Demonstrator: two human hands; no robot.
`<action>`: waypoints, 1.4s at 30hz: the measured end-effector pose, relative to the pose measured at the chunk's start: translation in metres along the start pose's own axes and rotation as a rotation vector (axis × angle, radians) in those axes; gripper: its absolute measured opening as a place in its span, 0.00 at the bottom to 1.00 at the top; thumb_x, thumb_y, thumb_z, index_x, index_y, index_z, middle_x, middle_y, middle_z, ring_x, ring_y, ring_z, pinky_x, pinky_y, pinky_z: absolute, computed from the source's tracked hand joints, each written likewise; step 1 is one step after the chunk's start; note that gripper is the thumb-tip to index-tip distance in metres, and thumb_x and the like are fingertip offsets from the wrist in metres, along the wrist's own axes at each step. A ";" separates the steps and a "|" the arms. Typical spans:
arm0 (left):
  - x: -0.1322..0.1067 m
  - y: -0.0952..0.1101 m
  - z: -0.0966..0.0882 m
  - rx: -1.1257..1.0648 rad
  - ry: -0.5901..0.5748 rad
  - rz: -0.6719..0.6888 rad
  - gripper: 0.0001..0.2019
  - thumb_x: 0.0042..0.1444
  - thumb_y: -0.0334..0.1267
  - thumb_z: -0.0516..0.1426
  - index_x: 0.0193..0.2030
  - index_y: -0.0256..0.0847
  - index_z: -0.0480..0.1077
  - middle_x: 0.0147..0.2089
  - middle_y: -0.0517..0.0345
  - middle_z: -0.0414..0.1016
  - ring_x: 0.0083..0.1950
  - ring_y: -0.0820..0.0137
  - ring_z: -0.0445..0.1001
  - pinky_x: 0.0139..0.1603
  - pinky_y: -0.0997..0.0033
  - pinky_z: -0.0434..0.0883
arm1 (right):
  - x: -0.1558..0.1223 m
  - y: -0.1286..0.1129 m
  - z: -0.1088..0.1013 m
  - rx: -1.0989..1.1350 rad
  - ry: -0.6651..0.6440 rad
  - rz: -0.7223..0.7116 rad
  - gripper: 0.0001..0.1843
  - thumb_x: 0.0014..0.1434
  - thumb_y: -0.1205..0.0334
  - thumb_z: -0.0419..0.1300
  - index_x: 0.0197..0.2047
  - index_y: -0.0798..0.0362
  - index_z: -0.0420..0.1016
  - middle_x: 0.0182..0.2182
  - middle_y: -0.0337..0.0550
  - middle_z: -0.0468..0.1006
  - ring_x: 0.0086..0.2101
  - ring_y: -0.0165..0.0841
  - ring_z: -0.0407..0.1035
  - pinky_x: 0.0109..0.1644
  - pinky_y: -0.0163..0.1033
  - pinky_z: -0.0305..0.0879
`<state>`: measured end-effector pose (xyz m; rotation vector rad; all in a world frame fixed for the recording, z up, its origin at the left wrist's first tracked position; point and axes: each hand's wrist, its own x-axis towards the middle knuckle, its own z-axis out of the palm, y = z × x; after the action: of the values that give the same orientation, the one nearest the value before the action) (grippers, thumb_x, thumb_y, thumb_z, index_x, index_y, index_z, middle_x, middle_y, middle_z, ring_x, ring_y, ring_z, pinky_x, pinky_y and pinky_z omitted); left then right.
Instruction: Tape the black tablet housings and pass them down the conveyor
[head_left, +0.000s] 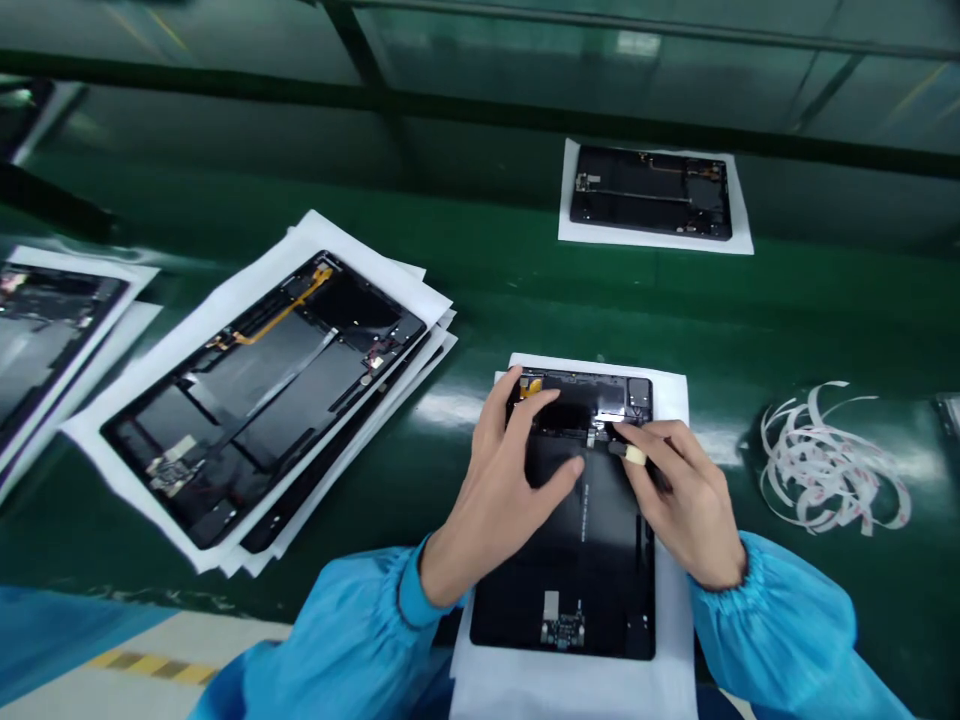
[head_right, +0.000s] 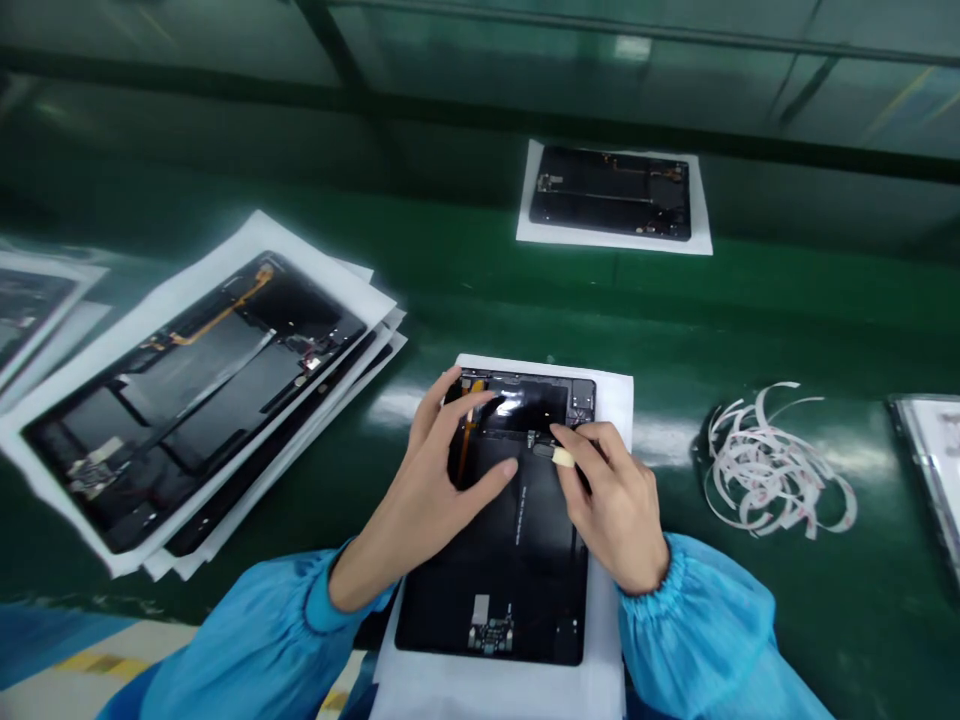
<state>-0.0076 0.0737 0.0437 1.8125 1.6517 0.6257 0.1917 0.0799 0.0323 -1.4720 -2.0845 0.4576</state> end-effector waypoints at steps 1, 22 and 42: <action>-0.005 -0.002 0.000 0.007 -0.019 0.005 0.30 0.59 0.41 0.60 0.65 0.51 0.54 0.75 0.48 0.39 0.75 0.48 0.44 0.68 0.43 0.60 | 0.002 0.000 -0.001 -0.050 -0.028 -0.026 0.15 0.66 0.64 0.53 0.53 0.50 0.76 0.41 0.46 0.75 0.29 0.31 0.71 0.29 0.37 0.69; -0.007 -0.002 0.005 0.105 -0.004 0.015 0.34 0.54 0.41 0.63 0.66 0.49 0.55 0.75 0.47 0.39 0.75 0.45 0.41 0.68 0.39 0.56 | 0.023 -0.007 0.002 0.110 -0.160 0.028 0.08 0.62 0.70 0.58 0.40 0.51 0.77 0.44 0.45 0.72 0.35 0.33 0.71 0.34 0.38 0.70; -0.009 -0.007 0.006 0.237 -0.073 0.090 0.41 0.52 0.50 0.64 0.69 0.45 0.51 0.76 0.40 0.35 0.76 0.44 0.32 0.68 0.37 0.54 | 0.023 -0.001 0.011 0.231 -0.025 0.065 0.07 0.59 0.70 0.60 0.39 0.51 0.78 0.44 0.45 0.70 0.29 0.28 0.68 0.26 0.35 0.65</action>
<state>-0.0091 0.0645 0.0346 2.0614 1.6606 0.4102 0.1784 0.1019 0.0295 -1.4062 -1.9325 0.7197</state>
